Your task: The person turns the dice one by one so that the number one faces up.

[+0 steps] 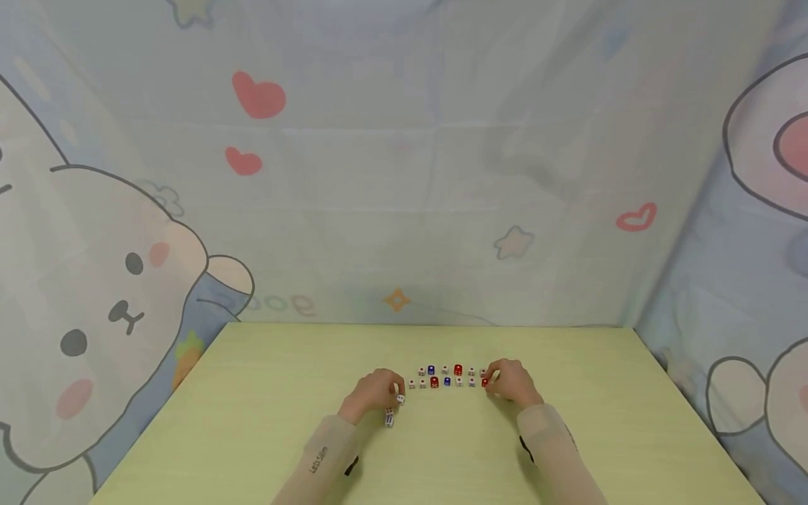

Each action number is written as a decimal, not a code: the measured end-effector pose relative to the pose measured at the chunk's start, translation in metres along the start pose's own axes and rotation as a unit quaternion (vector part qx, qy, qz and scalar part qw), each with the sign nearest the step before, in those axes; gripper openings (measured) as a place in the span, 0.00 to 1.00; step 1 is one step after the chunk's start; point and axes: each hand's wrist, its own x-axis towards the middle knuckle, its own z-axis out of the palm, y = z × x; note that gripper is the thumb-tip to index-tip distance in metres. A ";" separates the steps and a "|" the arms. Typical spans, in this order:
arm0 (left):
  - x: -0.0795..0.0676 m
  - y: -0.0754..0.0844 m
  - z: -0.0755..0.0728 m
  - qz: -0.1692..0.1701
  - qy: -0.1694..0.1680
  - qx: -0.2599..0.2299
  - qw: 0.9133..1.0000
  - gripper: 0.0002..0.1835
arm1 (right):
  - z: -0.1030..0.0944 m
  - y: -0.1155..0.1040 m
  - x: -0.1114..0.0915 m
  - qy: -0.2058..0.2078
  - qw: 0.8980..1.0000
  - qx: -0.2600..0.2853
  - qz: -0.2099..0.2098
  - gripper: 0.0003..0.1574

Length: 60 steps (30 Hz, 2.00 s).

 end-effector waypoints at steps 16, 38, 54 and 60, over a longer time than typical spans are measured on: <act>0.003 -0.010 0.004 0.000 -0.024 -0.125 0.992 0.08 | 0.004 0.003 0.000 0.006 1.000 -0.005 -0.002 0.07; -0.001 -0.020 0.000 -0.004 -0.021 -0.208 0.978 0.07 | 0.003 0.006 -0.003 0.017 0.999 0.043 0.021 0.11; 0.021 -0.019 -0.006 -0.022 0.031 -0.212 0.977 0.07 | 0.001 0.006 -0.005 0.010 0.994 0.101 0.031 0.10; 0.030 -0.006 -0.008 -0.044 0.040 -0.208 0.976 0.07 | 0.001 0.006 -0.006 0.013 0.994 0.106 0.033 0.09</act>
